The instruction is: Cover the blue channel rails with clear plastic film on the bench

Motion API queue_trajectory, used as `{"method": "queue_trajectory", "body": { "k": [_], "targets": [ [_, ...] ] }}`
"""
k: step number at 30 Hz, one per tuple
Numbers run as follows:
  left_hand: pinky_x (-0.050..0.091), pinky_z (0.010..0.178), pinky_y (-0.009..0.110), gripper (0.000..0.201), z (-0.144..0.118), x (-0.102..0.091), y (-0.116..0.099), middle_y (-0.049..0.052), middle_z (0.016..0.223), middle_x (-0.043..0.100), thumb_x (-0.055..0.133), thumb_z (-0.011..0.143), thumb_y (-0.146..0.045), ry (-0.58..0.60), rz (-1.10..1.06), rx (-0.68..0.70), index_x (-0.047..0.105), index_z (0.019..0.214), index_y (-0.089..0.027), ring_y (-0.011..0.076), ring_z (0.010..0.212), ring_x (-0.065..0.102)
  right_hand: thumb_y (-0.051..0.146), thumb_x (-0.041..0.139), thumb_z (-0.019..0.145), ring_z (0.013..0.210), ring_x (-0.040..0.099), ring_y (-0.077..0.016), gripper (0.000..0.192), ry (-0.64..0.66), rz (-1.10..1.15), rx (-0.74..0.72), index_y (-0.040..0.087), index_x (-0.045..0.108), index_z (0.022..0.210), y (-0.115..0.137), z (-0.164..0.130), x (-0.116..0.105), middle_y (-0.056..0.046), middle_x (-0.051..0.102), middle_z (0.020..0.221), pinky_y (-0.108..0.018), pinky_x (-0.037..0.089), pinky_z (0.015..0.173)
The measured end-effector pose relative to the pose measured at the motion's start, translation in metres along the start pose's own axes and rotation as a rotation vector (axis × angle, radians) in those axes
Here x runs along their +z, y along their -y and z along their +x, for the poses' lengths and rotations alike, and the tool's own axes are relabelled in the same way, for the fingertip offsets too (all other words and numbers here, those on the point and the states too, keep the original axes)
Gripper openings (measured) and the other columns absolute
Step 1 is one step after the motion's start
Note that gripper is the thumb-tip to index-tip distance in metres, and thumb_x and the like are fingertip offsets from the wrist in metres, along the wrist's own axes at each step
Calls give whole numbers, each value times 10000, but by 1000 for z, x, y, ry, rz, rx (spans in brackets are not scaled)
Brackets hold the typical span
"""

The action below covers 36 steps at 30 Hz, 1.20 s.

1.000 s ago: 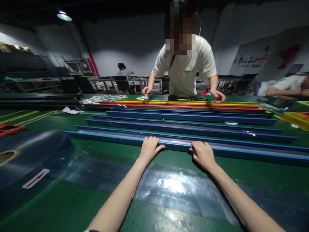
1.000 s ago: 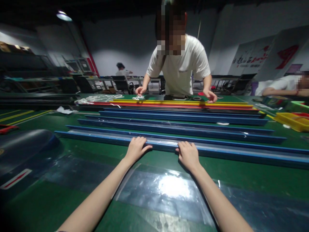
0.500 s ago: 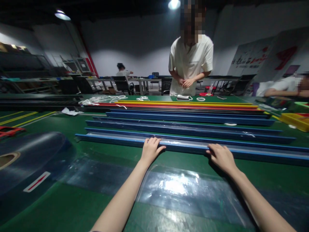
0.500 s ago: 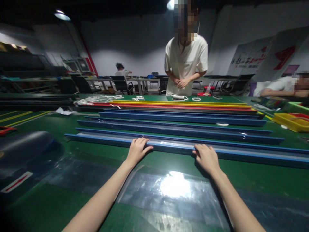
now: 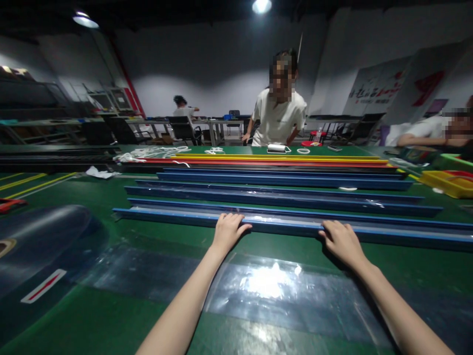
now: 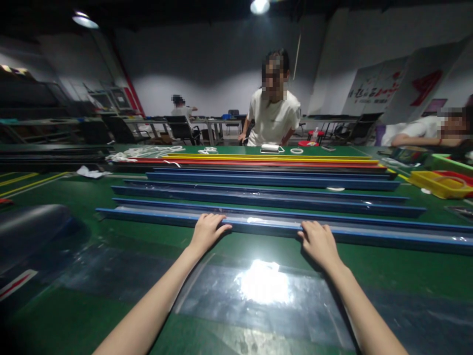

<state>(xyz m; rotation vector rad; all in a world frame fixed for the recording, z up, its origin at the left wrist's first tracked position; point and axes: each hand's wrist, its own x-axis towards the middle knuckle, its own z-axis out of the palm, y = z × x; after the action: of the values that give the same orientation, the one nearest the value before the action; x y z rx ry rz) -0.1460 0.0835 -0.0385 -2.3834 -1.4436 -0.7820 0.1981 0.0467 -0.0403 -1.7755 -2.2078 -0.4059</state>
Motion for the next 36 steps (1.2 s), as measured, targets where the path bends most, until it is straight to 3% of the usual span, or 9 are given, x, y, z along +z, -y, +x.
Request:
{"method": "queue_trajectory", "body": {
  "k": [14, 24, 36],
  "targets": [
    [324, 658, 279, 377, 6, -6, 1, 24, 768, 670, 460, 817, -540, 92, 43, -10, 613, 780, -197, 171, 751, 583, 309, 360, 865, 799, 492, -194, 206, -30, -53, -64, 181, 519, 837, -3, -2, 6, -51, 612, 840, -296, 262, 670],
    [316, 658, 287, 431, 2, 0, 1, 36, 727, 643, 415, 826, -562, 0, 65, 8, 607, 751, -183, 167, 710, 557, 310, 352, 861, 815, 494, -201, 215, -31, -56, -34, 180, 523, 854, -1, -3, 7, -70, 618, 866, -310, 270, 683],
    [306, 639, 290, 418, 2, 3, 4, 30, 683, 605, 409, 838, -540, -17, 56, 50, 569, 699, -180, 165, 682, 526, 247, 391, 828, 758, 498, -187, 115, -40, -113, -43, 191, 464, 760, -1, -2, 7, -44, 597, 778, -290, 246, 649]
  ]
}}
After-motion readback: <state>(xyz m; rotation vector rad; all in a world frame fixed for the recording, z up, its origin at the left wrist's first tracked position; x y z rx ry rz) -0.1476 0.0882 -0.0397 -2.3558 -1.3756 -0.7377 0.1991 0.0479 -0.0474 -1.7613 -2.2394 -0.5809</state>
